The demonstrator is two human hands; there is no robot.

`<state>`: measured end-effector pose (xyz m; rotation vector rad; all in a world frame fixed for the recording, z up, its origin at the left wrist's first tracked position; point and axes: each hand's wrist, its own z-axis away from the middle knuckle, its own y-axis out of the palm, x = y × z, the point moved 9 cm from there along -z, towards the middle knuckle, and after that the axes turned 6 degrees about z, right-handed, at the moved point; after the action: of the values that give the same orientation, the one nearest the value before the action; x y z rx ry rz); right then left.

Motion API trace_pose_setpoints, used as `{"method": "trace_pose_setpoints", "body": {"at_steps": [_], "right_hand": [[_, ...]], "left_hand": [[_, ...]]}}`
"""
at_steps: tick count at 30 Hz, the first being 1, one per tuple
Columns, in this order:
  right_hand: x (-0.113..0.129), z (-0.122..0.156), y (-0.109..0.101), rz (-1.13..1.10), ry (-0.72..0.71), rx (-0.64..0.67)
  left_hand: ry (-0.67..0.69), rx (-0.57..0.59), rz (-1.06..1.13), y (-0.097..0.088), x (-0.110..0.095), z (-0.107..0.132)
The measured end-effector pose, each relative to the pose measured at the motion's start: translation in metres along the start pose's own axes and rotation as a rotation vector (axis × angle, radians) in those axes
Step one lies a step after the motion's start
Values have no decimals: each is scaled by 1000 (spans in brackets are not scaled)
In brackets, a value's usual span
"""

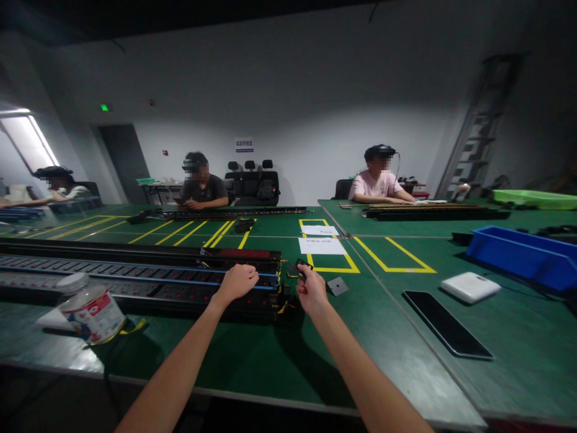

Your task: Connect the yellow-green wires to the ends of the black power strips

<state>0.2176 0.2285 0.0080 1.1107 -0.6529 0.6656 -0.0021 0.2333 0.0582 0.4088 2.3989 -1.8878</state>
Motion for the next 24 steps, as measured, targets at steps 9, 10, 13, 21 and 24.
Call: {"method": "trace_pose_setpoints", "body": {"at_steps": [9,10,13,21,24], "right_hand": [[6,-3,-9,13,-70,-86],[6,-3,-10,10,-73,-96],[7,-4,-12,-1,-81,-114],[6,-5,-11,27,-46,-66],[5,-6,-12,11,-32,-63]], "left_hand": [[-8,5,-8,1,2,-1],[-8,6,-5,1,1,-1],[-13,11,-3,1,1,0],[-24,6,-7,-3,-1,1],[-11,10,10,-4,-3,2]]}}
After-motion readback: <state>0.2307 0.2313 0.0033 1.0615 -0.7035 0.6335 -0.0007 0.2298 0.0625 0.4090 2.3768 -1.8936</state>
